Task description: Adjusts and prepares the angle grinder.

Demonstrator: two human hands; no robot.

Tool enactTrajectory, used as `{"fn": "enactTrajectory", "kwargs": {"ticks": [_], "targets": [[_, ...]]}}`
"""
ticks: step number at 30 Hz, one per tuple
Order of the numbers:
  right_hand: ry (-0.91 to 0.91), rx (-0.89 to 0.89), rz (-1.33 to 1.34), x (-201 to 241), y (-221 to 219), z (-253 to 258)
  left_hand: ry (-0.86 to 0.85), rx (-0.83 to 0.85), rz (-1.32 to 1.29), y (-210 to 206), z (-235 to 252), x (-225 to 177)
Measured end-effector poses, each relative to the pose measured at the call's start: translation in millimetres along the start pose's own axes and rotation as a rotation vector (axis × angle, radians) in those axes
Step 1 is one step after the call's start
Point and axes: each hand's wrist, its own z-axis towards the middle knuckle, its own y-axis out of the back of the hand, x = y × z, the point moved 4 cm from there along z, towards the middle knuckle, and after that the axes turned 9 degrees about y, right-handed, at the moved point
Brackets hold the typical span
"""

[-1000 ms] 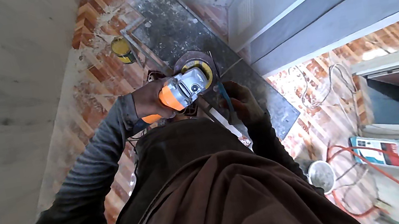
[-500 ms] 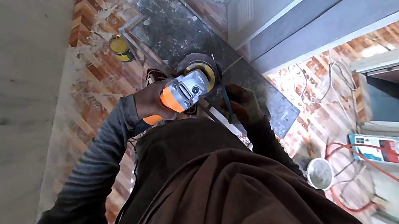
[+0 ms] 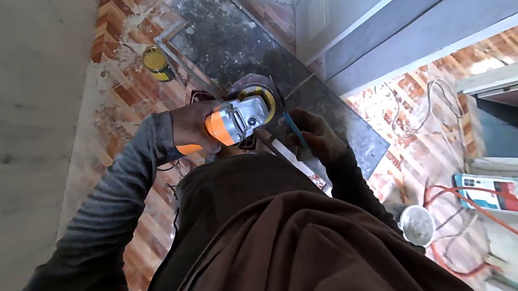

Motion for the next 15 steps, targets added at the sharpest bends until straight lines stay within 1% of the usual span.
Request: {"fn": "enactTrajectory", "kwargs": {"ticks": [5, 9, 12, 15], "targets": [[0.044, -0.083, 0.022, -4, -3, 0, -0.043, 0.003, -0.064, 4, 6, 8], [0.035, -0.137, -0.004, -6, -5, -3, -0.058, -0.006, -0.082, 3, 6, 13], [0.025, -0.117, -0.087, -2, -2, -1, -0.065, 0.000, -0.086, 3, 5, 12], [-0.009, -0.036, -0.088, -8, 2, 0, -0.072, 0.010, -0.087, 3, 8, 13]]}}
